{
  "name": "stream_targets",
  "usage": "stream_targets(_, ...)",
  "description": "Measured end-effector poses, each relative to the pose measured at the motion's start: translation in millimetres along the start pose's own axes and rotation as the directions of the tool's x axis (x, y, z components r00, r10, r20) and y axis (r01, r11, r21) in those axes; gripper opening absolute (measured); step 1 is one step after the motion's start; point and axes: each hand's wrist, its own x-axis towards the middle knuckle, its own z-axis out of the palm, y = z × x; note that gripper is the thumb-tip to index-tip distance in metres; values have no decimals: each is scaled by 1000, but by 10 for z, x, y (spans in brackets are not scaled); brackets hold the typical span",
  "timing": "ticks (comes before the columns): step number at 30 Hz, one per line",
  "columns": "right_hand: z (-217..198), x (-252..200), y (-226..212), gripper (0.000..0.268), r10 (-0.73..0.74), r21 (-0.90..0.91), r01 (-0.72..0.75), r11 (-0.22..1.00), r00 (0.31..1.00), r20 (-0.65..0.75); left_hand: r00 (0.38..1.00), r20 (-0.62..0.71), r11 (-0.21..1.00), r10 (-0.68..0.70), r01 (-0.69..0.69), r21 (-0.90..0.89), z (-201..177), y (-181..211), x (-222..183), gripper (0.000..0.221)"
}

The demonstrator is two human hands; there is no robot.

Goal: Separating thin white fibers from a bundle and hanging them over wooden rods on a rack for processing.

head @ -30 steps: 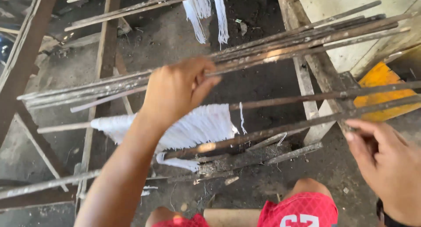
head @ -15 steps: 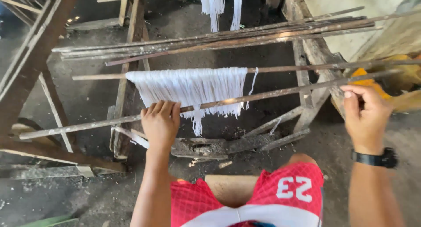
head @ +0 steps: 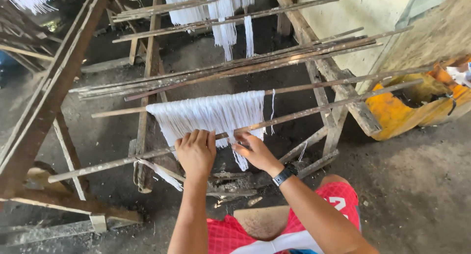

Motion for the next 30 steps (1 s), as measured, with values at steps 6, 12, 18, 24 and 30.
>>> stream_targets(6, -151, -22, -50, 18, 163, 171, -125, 977, 959, -233, 999, -44, 1000, 20, -21, -9, 129, -42, -50, 26)
stream_targets(12, -521, -161, -243, 16, 184, 341, -134, 930, 976, -117, 988, -156, 995, 1, -16, -97, 30, 89, -23, 18)
stream_targets(18, -661, -203, -91, 15, 212, 234, -207, 950, 977, 5, 953, 33, 743, -301, 256, -619, -36, 720, -372, 11)
stream_targets(24, -646, -235, -35, 15, 246, 223, -246, 943, 969, 31, 725, 639, 13, -259, 664, -748, 297, 895, -467, 21)
stream_targets(30, -632, -199, -106, 10, 194, 190, -181, 965, 980, -48, 644, 715, 4, -273, 744, -668, 331, 847, -241, 27)
